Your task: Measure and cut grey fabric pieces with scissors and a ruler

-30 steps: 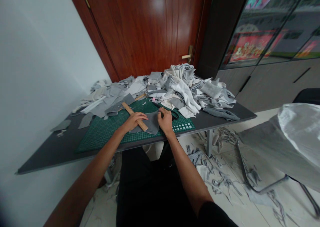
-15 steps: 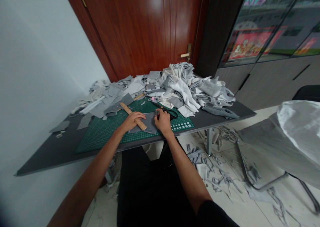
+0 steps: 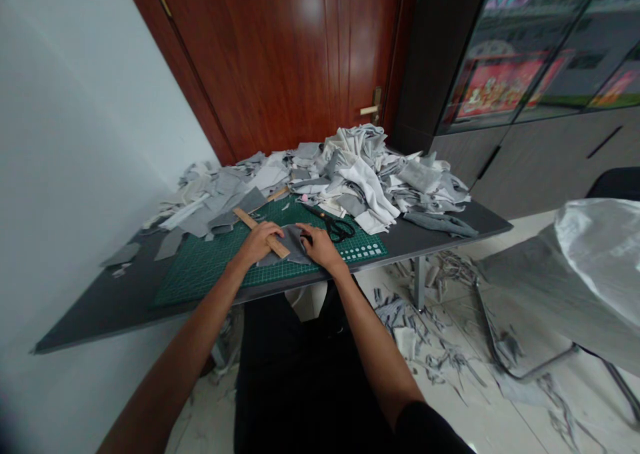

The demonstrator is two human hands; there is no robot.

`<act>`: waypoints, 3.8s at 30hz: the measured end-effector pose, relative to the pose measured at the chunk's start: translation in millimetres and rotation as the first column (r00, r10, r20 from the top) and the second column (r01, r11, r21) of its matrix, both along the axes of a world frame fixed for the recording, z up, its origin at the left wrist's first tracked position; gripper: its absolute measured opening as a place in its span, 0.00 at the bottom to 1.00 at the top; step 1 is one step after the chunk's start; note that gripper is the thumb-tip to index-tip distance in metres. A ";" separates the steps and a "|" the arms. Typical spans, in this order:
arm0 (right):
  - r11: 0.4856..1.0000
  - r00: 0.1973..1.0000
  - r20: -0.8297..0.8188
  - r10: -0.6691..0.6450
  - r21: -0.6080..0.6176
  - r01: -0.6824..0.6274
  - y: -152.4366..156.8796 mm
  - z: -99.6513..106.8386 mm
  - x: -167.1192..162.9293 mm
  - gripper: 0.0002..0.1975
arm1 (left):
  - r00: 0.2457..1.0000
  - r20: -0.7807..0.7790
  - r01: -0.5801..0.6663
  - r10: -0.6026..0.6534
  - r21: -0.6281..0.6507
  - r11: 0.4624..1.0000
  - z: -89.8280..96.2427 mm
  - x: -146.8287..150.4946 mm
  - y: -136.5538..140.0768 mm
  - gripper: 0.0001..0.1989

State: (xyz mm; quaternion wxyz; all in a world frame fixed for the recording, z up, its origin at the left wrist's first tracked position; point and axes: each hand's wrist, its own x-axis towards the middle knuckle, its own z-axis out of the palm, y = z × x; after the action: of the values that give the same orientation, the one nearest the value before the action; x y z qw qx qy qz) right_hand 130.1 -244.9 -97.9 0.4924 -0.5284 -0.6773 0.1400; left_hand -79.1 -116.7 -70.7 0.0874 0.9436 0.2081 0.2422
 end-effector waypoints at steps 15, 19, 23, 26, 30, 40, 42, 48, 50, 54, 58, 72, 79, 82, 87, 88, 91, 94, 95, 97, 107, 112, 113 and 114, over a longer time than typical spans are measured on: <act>0.989 0.957 0.257 -0.134 -0.032 0.147 -18.4 -1.5 -4.1 0.29 | 0.997 0.008 -0.076 0.076 0.033 0.997 -1.8 -1.6 -1.8 0.19; 0.996 0.984 0.156 -0.087 0.001 0.088 -21.0 -4.7 -2.8 0.29 | 0.997 0.022 -0.070 0.069 0.026 0.997 -5.3 -1.1 0.9 0.15; 0.962 0.965 -0.077 -0.249 0.099 0.256 -21.7 -4.1 2.8 0.24 | 0.997 0.037 -0.064 0.064 0.017 0.998 -8.9 -0.4 4.7 0.11; 0.850 0.866 -0.140 -0.480 0.171 0.499 -24.8 -3.4 4.9 0.24 | 0.997 0.043 -0.059 0.059 0.011 0.998 -10.7 -0.1 6.7 0.09; 0.782 0.796 0.015 -0.605 0.199 0.591 -28.8 -3.5 -0.7 0.27 | 0.998 0.040 -0.045 0.045 0.000 0.999 -10.2 0.6 6.9 0.07; 0.924 0.898 0.236 -0.373 0.187 0.334 -40.2 4.7 -17.3 0.22 | 1.000 -0.017 0.017 -0.018 -0.031 0.999 -2.7 0.8 3.8 0.13; 0.951 0.890 0.335 -0.308 0.109 0.288 -41.6 4.1 -20.6 0.21 | 0.999 -0.039 0.034 -0.035 -0.028 0.999 -1.4 0.7 2.4 0.15; 0.954 0.888 0.360 -0.285 0.018 0.299 -40.1 4.4 -21.5 0.18 | 0.988 -0.117 0.095 -0.099 -0.041 0.995 1.2 2.5 -3.4 0.18; 0.956 0.890 0.360 -0.278 0.019 0.291 -39.9 5.3 -20.7 0.16 | 0.987 -0.123 0.097 -0.103 -0.052 0.994 2.4 3.1 -4.9 0.19; 0.957 0.888 0.369 -0.275 0.013 0.291 -40.9 6.7 -20.9 0.15 | 0.988 -0.121 0.090 -0.097 -0.064 0.994 3.0 3.5 -5.6 0.19; 0.958 0.901 0.337 -0.274 0.017 0.285 -40.7 5.7 -20.1 0.14 | 0.989 -0.112 0.088 -0.096 -0.077 0.993 0.8 3.3 -3.9 0.21; 0.835 0.837 0.074 -0.542 0.162 0.527 -48.2 2.8 4.7 0.13 | 0.992 -0.068 0.097 -0.104 -0.100 0.990 -2.6 3.8 -0.9 0.19; 0.756 0.712 0.352 -0.607 -0.021 0.655 -48.7 -3.8 61.6 0.20 | 0.992 -0.051 0.107 -0.113 -0.106 0.989 -2.7 3.2 -1.0 0.18; 0.765 0.714 0.417 -0.563 -0.064 0.640 -49.0 0.0 72.6 0.19 | 0.993 -0.054 0.101 -0.107 -0.111 0.989 -2.3 4.2 -0.8 0.18; 0.779 0.714 0.495 -0.496 -0.109 0.617 -48.1 10.5 73.1 0.14 | 0.994 -0.061 0.088 -0.094 -0.107 0.990 -1.2 4.7 -1.8 0.17; 0.782 0.715 0.503 -0.485 -0.116 0.613 -47.7 12.2 72.4 0.13 | 0.994 -0.063 0.085 -0.092 -0.106 0.991 -0.9 4.7 -2.1 0.17; 0.785 0.707 0.536 -0.462 -0.124 0.607 -47.3 15.0 69.4 0.13 | 0.993 -0.069 0.084 -0.091 -0.105 0.991 -0.6 4.3 -2.3 0.18; 0.780 0.658 0.594 -0.462 -0.081 0.620 -47.0 14.6 62.7 0.20 | 0.993 -0.069 0.086 -0.094 -0.106 0.991 -0.9 3.9 -1.6 0.18; 0.778 0.640 0.610 -0.468 -0.059 0.625 -46.2 14.3 59.6 0.22 | 0.993 -0.069 0.088 -0.096 -0.106 0.990 -1.1 3.9 -1.2 0.18; 0.772 0.617 0.619 -0.486 -0.026 0.635 -43.0 14.0 53.1 0.21 | 0.993 -0.070 0.091 -0.099 -0.104 0.990 -1.4 3.9 -0.7 0.18; 0.841 0.689 0.626 -0.366 -0.095 0.533 -13.3 16.3 57.1 0.10 | 0.993 -0.089 0.073 -0.080 -0.086 0.994 -0.1 4.3 -0.8 0.18; 0.878 0.736 0.591 -0.330 -0.093 0.469 -5.0 12.2 73.5 0.10 | 0.995 -0.080 0.055 -0.060 -0.070 0.996 -0.5 4.4 -1.3 0.06; 0.887 0.749 0.576 -0.328 -0.086 0.454 -3.7 10.9 76.2 0.10 | 0.996 -0.076 0.045 -0.050 -0.064 0.997 -0.6 4.3 -1.7 0.04; 0.894 0.763 0.557 -0.328 -0.078 0.441 -2.7 9.4 78.6 0.10 | 0.997 -0.068 0.032 -0.036 -0.055 0.998 -0.6 4.0 -2.2 0.04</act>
State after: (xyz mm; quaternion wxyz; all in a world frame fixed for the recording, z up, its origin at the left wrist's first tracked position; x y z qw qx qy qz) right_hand 208.7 -247.6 -88.4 0.2473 -0.7218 -0.6446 -0.0472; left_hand -75.1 -118.8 -71.3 0.1096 0.9521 0.2014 0.2022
